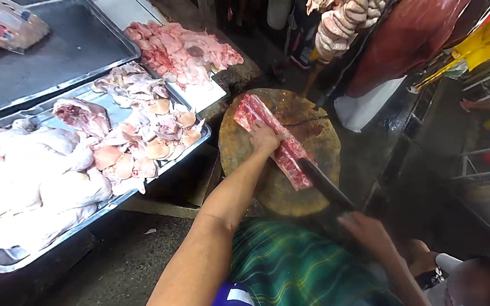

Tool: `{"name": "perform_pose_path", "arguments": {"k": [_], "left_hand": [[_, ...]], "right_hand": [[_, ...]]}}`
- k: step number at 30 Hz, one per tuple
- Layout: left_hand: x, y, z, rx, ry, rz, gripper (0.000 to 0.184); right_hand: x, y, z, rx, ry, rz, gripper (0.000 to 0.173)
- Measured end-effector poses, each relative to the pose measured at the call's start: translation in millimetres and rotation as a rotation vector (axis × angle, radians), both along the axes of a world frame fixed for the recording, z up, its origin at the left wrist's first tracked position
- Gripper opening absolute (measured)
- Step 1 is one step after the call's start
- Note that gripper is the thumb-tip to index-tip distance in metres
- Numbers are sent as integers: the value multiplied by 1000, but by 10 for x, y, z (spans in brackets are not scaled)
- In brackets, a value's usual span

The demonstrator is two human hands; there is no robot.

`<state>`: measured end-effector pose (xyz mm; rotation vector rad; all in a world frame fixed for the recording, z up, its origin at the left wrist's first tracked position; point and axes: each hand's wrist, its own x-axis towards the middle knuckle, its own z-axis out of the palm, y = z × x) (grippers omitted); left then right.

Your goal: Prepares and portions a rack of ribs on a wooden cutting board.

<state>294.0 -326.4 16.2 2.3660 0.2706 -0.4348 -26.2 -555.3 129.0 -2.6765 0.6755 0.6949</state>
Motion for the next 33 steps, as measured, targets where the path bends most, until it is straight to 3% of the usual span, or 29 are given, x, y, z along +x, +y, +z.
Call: {"name": "perform_pose_path", "arguments": {"k": [4,10,16,18,22,25,28,33], "left_hand": [[-43,167,-3,0,21,-26,123],[-145,376,-119,-122,51,-86,123],[-677,983,-95,-242,-66,-169,40],[-1001,934,-78,-221,-54,-161,28],[-1475,526,-126,-248,-54,-211,26],[-1554,206,-269,-247,-128,-195,29],[-1497,-4,-397,-227,-185,-174,30],[-1477,-131,-352,-191,-158,-148,28]], "right_hand": [[253,-243,71,260,157,-11,47],[350,-176,-235,460,259,42,45],[-134,-422,-224,404,196,76,43],[-383,-591,-264,412,194,62,44],[-866,-873,-363,518,164,2,46],[-1120,-838,-299,670,102,-162,60],[-1260,-774,-406,802,-29,-321,57],[-1129,-446,-503,280,-120,-448,48]]}}
